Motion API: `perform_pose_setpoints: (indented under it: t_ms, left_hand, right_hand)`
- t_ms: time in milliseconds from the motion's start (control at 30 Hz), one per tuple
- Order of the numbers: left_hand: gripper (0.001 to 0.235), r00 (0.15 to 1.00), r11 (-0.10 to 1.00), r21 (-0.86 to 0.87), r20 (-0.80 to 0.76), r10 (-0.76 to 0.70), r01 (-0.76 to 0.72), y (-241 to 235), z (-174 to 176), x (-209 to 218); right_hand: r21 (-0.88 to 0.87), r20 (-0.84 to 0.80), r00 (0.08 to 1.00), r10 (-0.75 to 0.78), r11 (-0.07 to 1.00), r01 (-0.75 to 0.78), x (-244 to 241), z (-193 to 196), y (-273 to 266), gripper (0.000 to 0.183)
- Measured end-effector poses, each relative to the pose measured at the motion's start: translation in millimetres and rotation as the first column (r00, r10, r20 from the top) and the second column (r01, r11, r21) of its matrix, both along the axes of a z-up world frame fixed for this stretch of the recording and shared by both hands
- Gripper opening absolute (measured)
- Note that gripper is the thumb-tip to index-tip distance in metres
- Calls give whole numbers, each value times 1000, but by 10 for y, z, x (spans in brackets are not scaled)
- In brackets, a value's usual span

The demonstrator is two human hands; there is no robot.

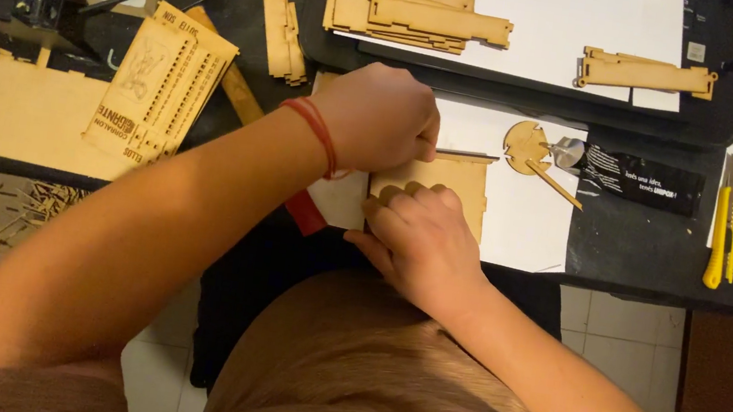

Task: The person assembles a wooden model by applying glue to small laser-cut pieces using a wooden stick. They carefully align and press the glued components together to form a larger structure.

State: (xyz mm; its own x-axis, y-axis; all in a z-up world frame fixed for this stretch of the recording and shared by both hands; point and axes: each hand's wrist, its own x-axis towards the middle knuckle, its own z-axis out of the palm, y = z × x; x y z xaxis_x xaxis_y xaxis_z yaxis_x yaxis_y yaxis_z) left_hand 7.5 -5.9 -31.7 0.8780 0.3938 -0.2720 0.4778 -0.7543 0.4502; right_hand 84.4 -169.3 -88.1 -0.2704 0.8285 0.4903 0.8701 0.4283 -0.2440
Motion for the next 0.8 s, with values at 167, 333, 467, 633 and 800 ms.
perform_pose_setpoints:
  t_ms: [167,333,467,633,800]
  left_hand:
    - [18,998,992,119,31,-49,45,-58,-32,12]
    - [18,992,987,160,124,-30,10,-50,-80,17]
    - [24,999,999,52,40,-2,-1,-20,-83,71]
    - [26,1000,998,48,13,27,-28,-38,-72,18]
    - [23,986,993,112,168,26,-45,-129,-231,-9]
  right_hand:
    - [11,-22,1000,-18,1000,19,-5,-38,1,26]
    - [22,-8,999,-45,999,45,4,-85,-14,26]
    - [26,34,995,-98,995,97,28,-92,-28,27]
    - [45,23,994,-104,994,103,24,-124,-28,28]
    - [84,19,996,-92,992,90,20,-12,-27,31]
